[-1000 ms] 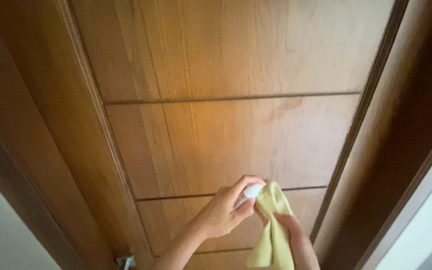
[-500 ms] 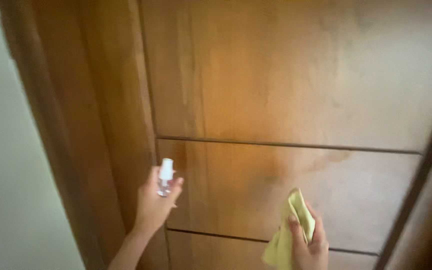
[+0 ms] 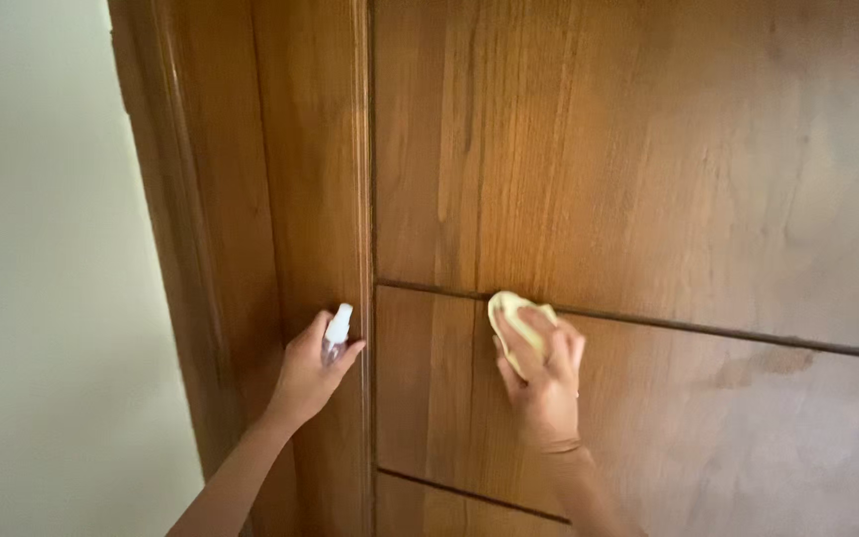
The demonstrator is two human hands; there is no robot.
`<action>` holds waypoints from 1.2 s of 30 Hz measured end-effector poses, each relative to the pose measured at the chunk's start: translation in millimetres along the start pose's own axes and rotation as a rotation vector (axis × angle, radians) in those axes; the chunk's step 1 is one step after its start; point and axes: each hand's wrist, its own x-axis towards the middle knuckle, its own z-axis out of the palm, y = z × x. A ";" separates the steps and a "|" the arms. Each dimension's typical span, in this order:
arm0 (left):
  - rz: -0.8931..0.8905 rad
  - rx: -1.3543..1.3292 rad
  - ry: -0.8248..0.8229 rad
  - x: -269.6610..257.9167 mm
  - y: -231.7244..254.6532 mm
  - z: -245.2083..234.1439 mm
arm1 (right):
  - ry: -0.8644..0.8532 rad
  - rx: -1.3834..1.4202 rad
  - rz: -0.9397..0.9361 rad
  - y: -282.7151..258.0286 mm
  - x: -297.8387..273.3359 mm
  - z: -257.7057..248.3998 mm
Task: The person cleans a wooden door and its frame by spraying liquid from a small bottle and wiping the surfaces with a cloth.
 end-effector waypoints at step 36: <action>-0.031 -0.258 -0.126 -6.2 -32.2 -31.4 | 0.261 -0.378 -0.157 5.3 -12.0 31.7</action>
